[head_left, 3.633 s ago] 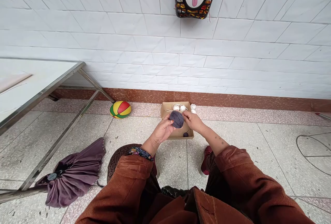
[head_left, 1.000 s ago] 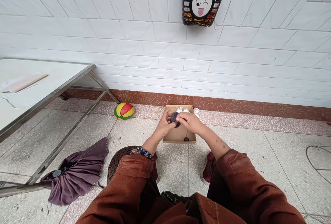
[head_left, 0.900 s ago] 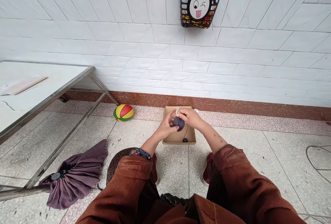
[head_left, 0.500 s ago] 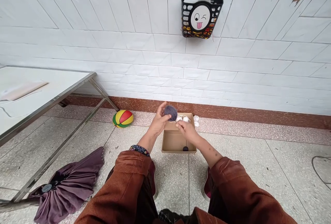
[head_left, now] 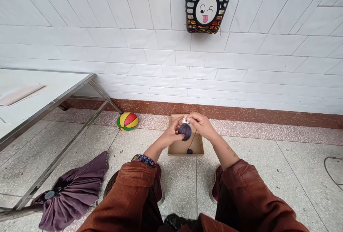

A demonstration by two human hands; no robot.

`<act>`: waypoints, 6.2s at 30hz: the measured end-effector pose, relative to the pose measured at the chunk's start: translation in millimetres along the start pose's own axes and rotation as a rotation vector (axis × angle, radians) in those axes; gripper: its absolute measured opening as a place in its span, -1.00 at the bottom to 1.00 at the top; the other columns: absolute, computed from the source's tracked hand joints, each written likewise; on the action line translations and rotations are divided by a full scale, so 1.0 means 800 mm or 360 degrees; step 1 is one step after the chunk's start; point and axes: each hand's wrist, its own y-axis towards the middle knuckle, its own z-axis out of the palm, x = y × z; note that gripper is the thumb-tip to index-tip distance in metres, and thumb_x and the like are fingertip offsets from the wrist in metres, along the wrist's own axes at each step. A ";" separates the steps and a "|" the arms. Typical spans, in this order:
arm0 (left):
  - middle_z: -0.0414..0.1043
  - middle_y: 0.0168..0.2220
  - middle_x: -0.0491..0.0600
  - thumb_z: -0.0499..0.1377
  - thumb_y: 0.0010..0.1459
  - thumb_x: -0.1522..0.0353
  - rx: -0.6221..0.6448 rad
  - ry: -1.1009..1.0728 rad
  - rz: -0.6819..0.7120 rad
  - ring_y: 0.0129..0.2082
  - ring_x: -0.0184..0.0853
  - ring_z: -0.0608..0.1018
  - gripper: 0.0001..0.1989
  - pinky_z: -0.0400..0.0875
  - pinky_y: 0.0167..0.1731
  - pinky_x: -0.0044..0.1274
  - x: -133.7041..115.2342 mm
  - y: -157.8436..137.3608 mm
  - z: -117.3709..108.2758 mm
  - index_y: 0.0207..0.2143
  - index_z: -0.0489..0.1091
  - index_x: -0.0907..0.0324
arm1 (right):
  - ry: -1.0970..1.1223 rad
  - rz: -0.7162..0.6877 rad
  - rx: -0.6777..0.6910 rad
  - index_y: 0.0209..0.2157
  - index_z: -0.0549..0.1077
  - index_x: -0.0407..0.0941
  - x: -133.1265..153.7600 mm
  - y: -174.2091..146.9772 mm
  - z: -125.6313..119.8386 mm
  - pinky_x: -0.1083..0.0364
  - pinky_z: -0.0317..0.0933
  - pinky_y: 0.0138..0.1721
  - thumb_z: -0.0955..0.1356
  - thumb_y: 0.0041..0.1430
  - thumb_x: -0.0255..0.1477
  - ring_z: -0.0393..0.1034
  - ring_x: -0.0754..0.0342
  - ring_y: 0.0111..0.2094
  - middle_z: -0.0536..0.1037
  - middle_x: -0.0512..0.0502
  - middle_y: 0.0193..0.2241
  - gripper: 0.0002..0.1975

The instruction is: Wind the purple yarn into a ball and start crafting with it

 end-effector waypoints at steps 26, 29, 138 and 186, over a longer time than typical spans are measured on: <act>0.34 -0.11 -0.03 0.37 -0.11 0.37 -0.0369 -0.0030 0.0032 -0.16 -0.30 0.44 -0.16 0.36 -0.09 -0.42 -0.008 0.021 0.004 0.26 0.20 0.03 | 0.0160 0.0119 0.0230 -0.31 0.46 -0.09 0.009 -0.023 0.006 0.13 0.17 -0.33 0.28 0.37 -0.19 0.28 0.12 -0.41 0.45 0.00 -0.42 -0.71; 0.30 -0.07 -0.03 0.35 -0.08 0.41 -0.0073 0.0056 0.0003 -0.13 -0.28 0.42 -0.12 0.37 -0.12 -0.42 -0.010 0.017 0.011 0.31 0.15 -0.04 | 0.0182 0.0145 0.0014 -0.32 0.46 -0.09 -0.002 -0.018 -0.002 0.12 0.19 -0.30 0.28 0.36 -0.21 0.30 0.11 -0.39 0.47 -0.01 -0.40 -0.73; 0.52 -0.02 0.08 0.32 -0.05 0.38 -0.0258 -0.0830 0.0039 -0.01 -0.15 0.53 -0.45 0.38 0.00 -0.33 -0.001 0.018 0.004 0.06 0.45 0.16 | -0.0398 0.0294 0.0361 -0.43 0.38 -0.09 -0.059 -0.028 0.019 0.14 0.12 -0.33 0.29 0.31 -0.41 0.29 0.09 -0.39 0.43 0.00 -0.46 -0.80; 0.34 0.11 0.11 0.24 -0.01 0.37 -0.0099 0.0620 0.0134 0.14 -0.02 0.37 -0.31 0.18 0.20 -0.18 0.005 0.011 0.030 0.23 0.28 0.14 | 0.0093 0.0288 -0.0055 -0.35 0.44 -0.09 -0.045 -0.019 0.004 0.11 0.16 -0.30 0.31 0.30 -0.21 0.27 0.09 -0.39 0.41 0.00 -0.44 -0.75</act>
